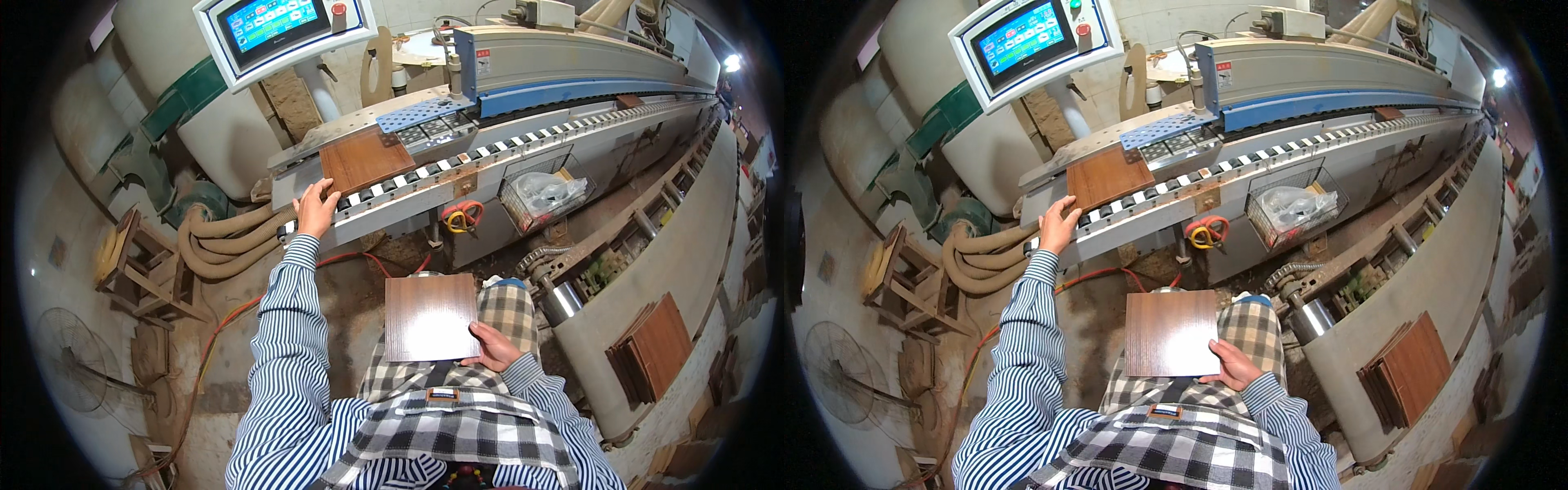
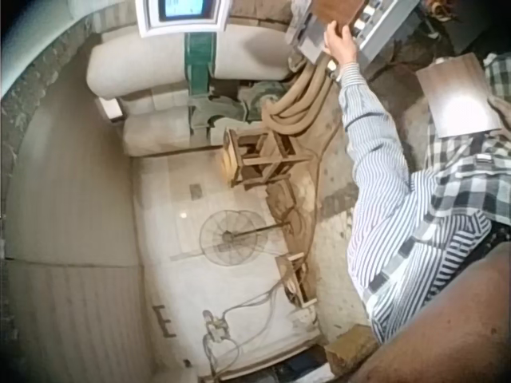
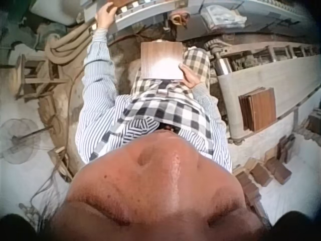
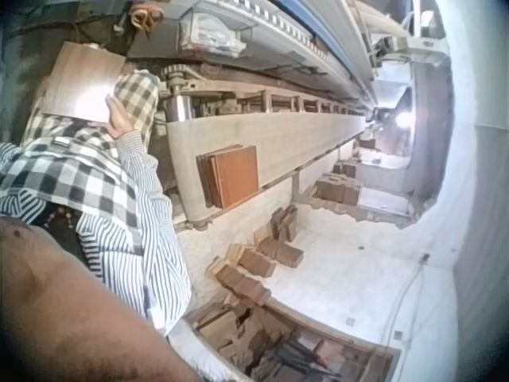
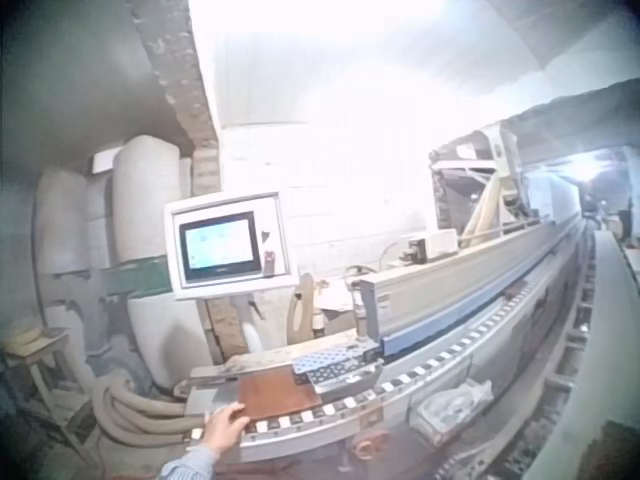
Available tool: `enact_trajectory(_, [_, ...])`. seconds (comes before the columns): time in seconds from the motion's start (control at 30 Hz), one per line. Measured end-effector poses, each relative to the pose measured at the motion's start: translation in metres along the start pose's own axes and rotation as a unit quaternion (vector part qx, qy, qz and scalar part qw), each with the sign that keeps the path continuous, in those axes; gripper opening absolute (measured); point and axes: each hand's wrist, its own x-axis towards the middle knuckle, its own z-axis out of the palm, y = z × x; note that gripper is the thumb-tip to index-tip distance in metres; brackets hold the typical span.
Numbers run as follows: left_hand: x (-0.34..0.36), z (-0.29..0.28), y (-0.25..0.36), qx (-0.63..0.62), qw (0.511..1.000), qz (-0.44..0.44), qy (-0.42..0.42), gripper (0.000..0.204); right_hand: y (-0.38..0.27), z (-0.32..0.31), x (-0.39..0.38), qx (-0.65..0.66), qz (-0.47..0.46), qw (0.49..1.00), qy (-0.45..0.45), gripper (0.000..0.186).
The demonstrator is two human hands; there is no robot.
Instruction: The person feeds rectangular wooden panels into a conveyor belt sanding machine one at a time. They retrieve the processed panels from the output end and stack them on their lap. The person repeats this process throughout the clip.
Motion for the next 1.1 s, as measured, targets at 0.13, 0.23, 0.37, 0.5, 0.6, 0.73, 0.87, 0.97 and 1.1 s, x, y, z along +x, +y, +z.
enact_trajectory(0.13, [0.003, -0.002, 0.01, 0.022, 1.0, -0.011, -0.017, 0.043, 0.0, -0.001, 0.001, 0.001, 0.002, 1.0, -0.011, 0.043])
enact_trajectory(0.23, [0.007, 0.004, 0.025, 0.034, 0.999, -0.016, -0.027, 0.045, -0.002, 0.002, -0.001, -0.008, 0.002, 1.0, -0.013, 0.043])
enact_trajectory(0.37, [0.012, 0.019, 0.05, 0.041, 0.999, -0.003, -0.032, 0.046, 0.0, -0.003, 0.0, -0.018, 0.001, 1.0, -0.02, 0.042])
enact_trajectory(0.5, [0.02, 0.038, 0.076, 0.056, 0.998, 0.014, -0.028, 0.046, 0.0, -0.005, 0.0, -0.013, 0.001, 1.0, -0.029, 0.041])
enact_trajectory(0.6, [0.026, 0.049, 0.097, 0.056, 0.997, 0.015, -0.04, 0.047, -0.002, -0.003, -0.001, -0.016, 0.004, 0.999, -0.029, 0.041])
enact_trajectory(0.73, [0.036, 0.075, 0.122, 0.054, 0.997, 0.039, -0.031, 0.046, -0.002, -0.003, -0.002, -0.012, 0.004, 0.999, -0.032, 0.041])
enact_trajectory(0.87, [0.046, 0.101, 0.143, 0.019, 0.998, 0.064, -0.013, 0.04, -0.001, -0.006, -0.001, -0.01, 0.003, 0.999, -0.048, 0.046])
enact_trajectory(0.97, [0.057, 0.122, 0.15, -0.018, 0.993, 0.112, -0.025, 0.038, -0.001, -0.005, -0.003, -0.001, -0.002, 0.998, -0.055, 0.05])
enact_trajectory(1.1, [0.062, 0.137, 0.145, -0.097, 0.985, 0.139, -0.034, 0.047, -0.003, -0.002, -0.006, -0.04, -0.001, 0.998, -0.051, 0.06])
